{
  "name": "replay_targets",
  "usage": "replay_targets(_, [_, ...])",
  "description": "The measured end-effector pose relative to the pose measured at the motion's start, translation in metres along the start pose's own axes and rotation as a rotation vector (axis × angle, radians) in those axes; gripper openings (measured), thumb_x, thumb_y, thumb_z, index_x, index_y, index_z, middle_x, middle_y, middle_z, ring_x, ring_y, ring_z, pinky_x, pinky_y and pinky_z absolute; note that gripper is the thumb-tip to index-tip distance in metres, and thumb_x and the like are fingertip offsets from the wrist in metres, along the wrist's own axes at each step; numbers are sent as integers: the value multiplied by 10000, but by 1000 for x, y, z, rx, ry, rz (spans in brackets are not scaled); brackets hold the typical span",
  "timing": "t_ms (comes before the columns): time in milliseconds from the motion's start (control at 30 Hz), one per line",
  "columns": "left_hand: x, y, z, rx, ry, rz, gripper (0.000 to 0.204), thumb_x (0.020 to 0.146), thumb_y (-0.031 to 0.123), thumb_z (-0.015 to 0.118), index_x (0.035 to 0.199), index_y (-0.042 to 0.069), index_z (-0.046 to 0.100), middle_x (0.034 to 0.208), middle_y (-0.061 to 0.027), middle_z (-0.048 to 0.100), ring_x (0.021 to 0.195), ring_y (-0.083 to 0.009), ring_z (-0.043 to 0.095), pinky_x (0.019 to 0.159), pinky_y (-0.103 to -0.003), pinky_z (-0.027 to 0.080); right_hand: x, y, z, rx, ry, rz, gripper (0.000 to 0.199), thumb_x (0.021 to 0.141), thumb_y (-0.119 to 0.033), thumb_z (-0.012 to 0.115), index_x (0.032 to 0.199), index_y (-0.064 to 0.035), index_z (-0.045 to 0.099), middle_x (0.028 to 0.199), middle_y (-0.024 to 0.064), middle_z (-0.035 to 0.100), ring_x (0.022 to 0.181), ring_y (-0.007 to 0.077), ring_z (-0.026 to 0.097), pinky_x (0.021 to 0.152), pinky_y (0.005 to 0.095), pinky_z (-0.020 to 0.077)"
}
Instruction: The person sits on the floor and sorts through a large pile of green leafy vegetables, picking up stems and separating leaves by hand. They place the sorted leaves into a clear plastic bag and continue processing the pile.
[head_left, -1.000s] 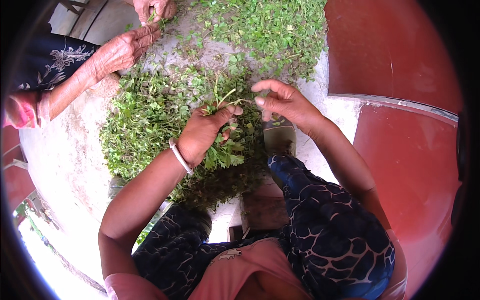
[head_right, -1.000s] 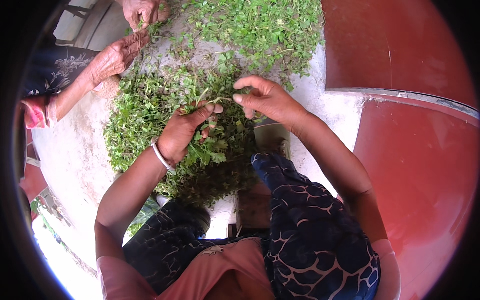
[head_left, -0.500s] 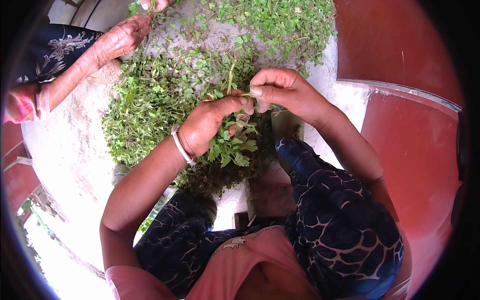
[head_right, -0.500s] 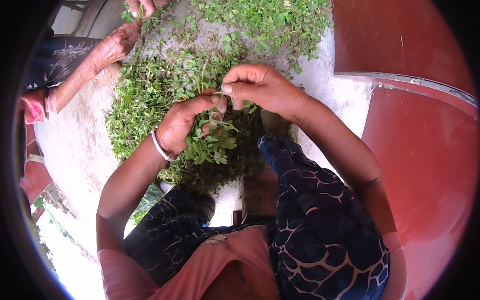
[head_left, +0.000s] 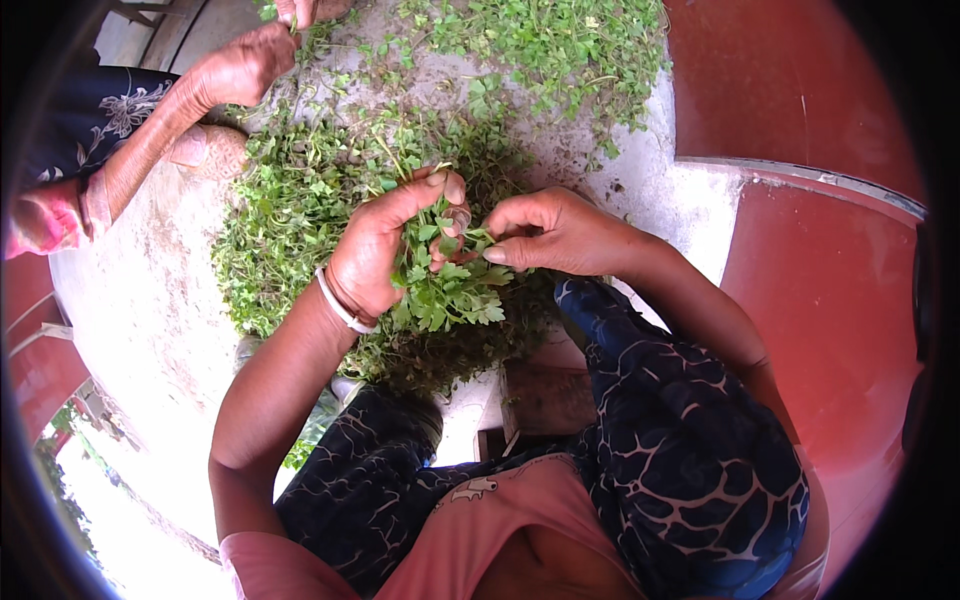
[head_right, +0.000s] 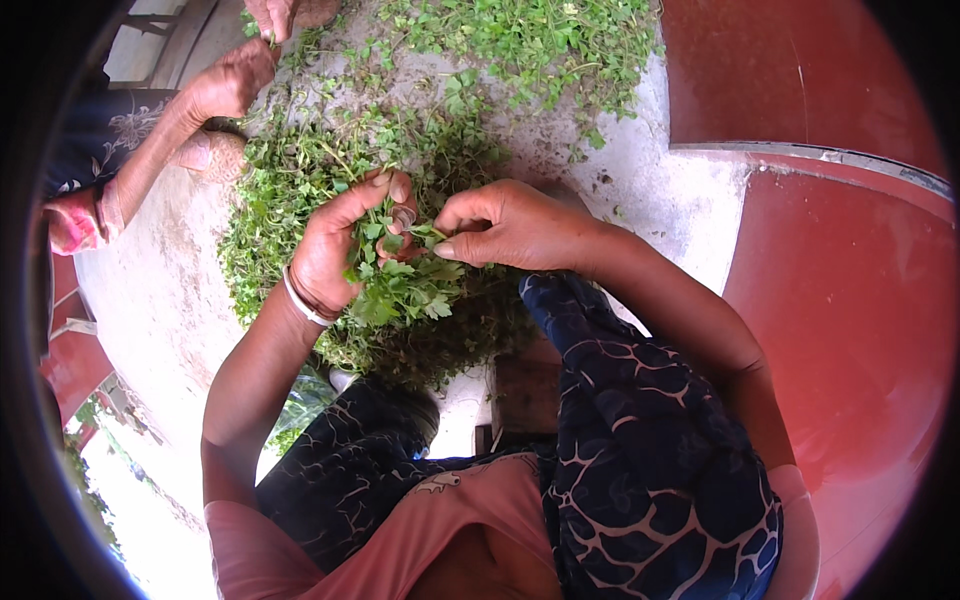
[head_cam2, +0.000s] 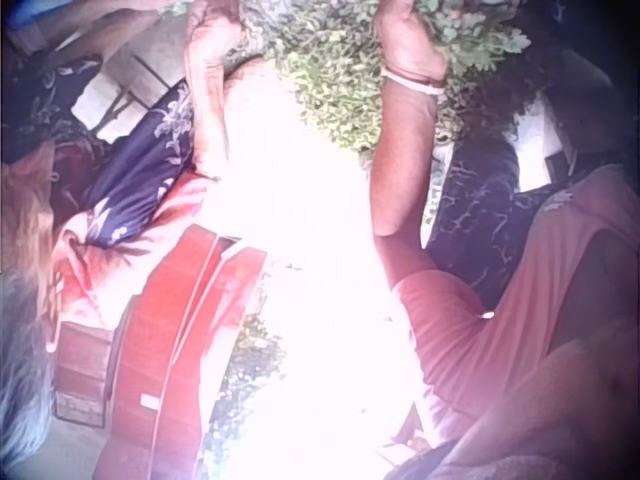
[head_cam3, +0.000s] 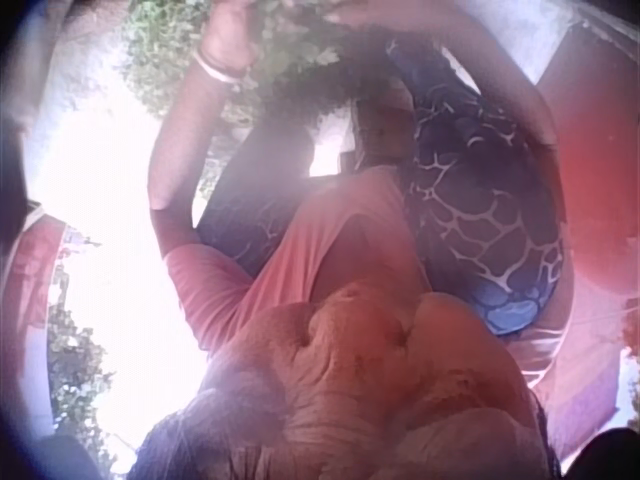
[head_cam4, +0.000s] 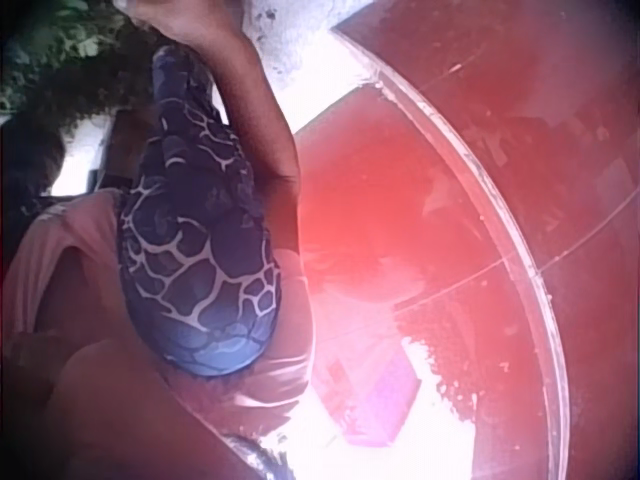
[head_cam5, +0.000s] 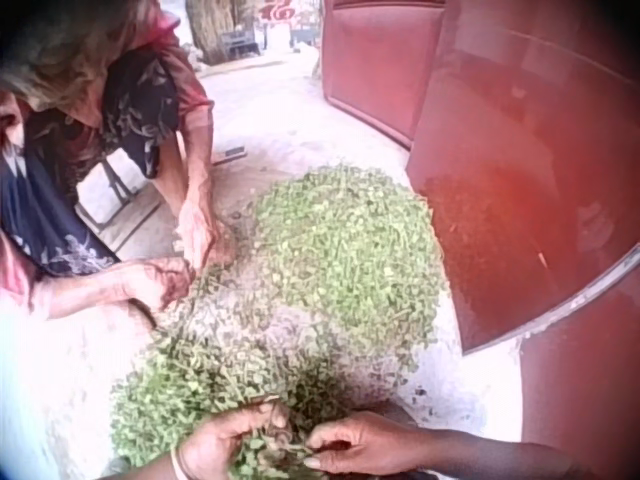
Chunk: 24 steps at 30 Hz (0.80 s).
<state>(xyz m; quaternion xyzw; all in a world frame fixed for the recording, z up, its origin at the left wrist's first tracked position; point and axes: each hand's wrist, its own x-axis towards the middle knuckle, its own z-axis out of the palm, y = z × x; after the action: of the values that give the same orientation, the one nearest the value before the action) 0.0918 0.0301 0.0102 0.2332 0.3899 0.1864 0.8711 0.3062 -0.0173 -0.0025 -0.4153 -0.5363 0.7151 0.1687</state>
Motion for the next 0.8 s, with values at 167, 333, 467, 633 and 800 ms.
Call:
replay_targets(167, [-2, 5, -4, 64, 59, 14, 220, 938, 306, 472, 940, 104, 559, 863, -12, 602, 740, -91, 521, 574, -214, 389, -3, 9, -2, 134, 47, 91, 193, 906, -214, 591, 888, -21, 593, 702, -22, 555, 661, 50, 529, 617, 224, 431])
replay_targets(333, [-5, 10, -12, 304, 281, 83, 316, 939, 363, 493, 961, 72, 612, 992, -49, 628, 847, -137, 525, 736, -296, 448, -7, 16, -12, 119, 83, 124, 222, 922, -238, 563, 874, -23, 592, 688, -14, 557, 647, 61, 540, 602, 229, 436])
replay_targets(467, [-3, 9, -22, 425, 276, 281, 317, 934, 353, 511, 958, 58, 626, 1051, -63, 625, 1044, -178, 523, 938, -333, 389, -8, 15, -13, 74, 67, 159, 245, 923, -255, 559, 858, -21, 595, 669, -10, 555, 636, 63, 538, 594, 228, 431])
replay_targets(633, [-3, 12, -5, 467, 195, 336, 273, 954, 283, 479, 950, 40, 604, 1134, -93, 606, 1080, -186, 523, 969, -338, 374, -6, 6, -8, -34, 27, 217, 245, 917, -257, 566, 846, -24, 600, 649, -13, 550, 619, 59, 522, 571, 231, 418])
replay_targets(800, [1, -16, 2, 769, 42, 188, 170, 955, 130, 473, 1028, 24, 584, 1019, -69, 633, 972, -154, 566, 874, -299, 438, -4, 0, 2, -129, 22, 143, 228, 904, -237, 583, 831, -21, 595, 629, -31, 512, 594, 45, 457, 545, 235, 394])
